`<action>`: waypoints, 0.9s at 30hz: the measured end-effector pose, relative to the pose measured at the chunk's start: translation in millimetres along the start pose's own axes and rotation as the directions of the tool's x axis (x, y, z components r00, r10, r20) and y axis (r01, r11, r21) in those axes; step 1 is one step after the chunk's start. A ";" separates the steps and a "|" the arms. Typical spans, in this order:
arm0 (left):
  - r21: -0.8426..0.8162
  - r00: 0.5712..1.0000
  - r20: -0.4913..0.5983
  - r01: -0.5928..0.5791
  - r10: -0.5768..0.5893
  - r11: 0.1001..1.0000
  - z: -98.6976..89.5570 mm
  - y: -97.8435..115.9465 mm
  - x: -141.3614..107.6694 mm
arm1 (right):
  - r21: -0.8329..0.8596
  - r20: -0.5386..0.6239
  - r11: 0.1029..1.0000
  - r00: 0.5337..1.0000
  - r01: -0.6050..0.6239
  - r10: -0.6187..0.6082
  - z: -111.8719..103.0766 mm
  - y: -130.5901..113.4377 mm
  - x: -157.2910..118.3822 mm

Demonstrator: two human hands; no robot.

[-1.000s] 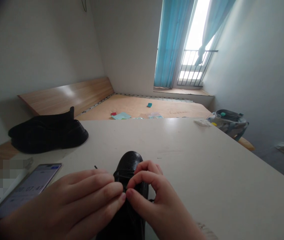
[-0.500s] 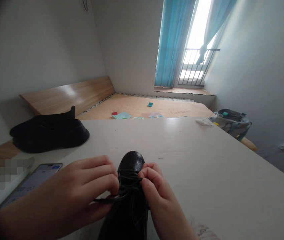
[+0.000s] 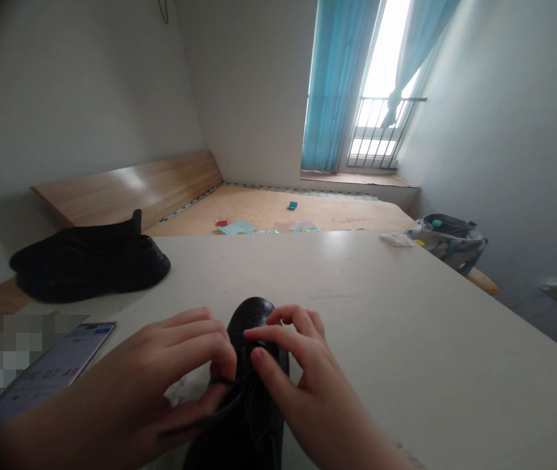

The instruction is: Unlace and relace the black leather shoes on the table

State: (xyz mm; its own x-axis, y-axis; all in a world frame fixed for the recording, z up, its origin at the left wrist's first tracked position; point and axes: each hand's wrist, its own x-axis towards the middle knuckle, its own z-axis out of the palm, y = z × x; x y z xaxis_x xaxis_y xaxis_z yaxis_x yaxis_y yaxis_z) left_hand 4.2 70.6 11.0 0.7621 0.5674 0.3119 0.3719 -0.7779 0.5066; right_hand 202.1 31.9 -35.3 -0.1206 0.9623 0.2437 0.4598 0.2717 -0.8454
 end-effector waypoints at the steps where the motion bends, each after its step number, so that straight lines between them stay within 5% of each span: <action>1: -0.008 1.000 -0.008 -0.004 0.004 1.000 0.3 -0.1 0.0 | 0.019 0.027 1.000 1.000 -0.009 0.009 -0.7 -1.5 2.0; 4: -0.106 0.998 0.029 0.053 -0.050 0.993 -0.4 0.8 -0.4 | 0.098 0.072 0.993 0.996 -0.061 0.054 -4.6 -8.3 5.7; 6: -0.203 0.979 0.098 0.195 -0.178 0.960 -1.6 1.8 -0.6 | 0.193 0.111 0.973 0.988 -0.128 0.108 -7.6 -13.5 5.8; 11: -0.415 0.818 0.379 0.569 -0.434 0.710 -0.2 0.9 1.9 | 0.305 0.298 0.896 0.926 -0.322 0.232 -12.2 -22.9 4.8; 18: -0.598 0.797 0.427 0.604 -0.428 0.527 9.7 -8.2 2.4 | 0.329 0.364 0.850 0.886 -0.412 0.288 -21.3 -21.0 15.0; 23: -0.705 0.771 0.504 0.627 -0.388 0.330 14.7 -5.9 3.4 | 0.313 0.358 0.898 0.914 -0.309 0.189 -27.4 -12.9 17.2; 27: -0.636 0.816 0.403 0.575 -0.413 0.515 11.0 1.2 4.3 | 0.265 0.332 0.946 0.939 -0.190 0.096 -27.8 -6.1 12.5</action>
State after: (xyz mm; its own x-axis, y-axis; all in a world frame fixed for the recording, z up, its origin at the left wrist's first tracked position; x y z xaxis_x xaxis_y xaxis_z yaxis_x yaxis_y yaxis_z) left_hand 13.8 69.2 4.1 0.6821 0.6760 -0.2789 0.2929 0.0969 0.9512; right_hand 222.3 42.1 -13.9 -0.3610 0.9325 -0.0096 0.2248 0.0770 -0.9714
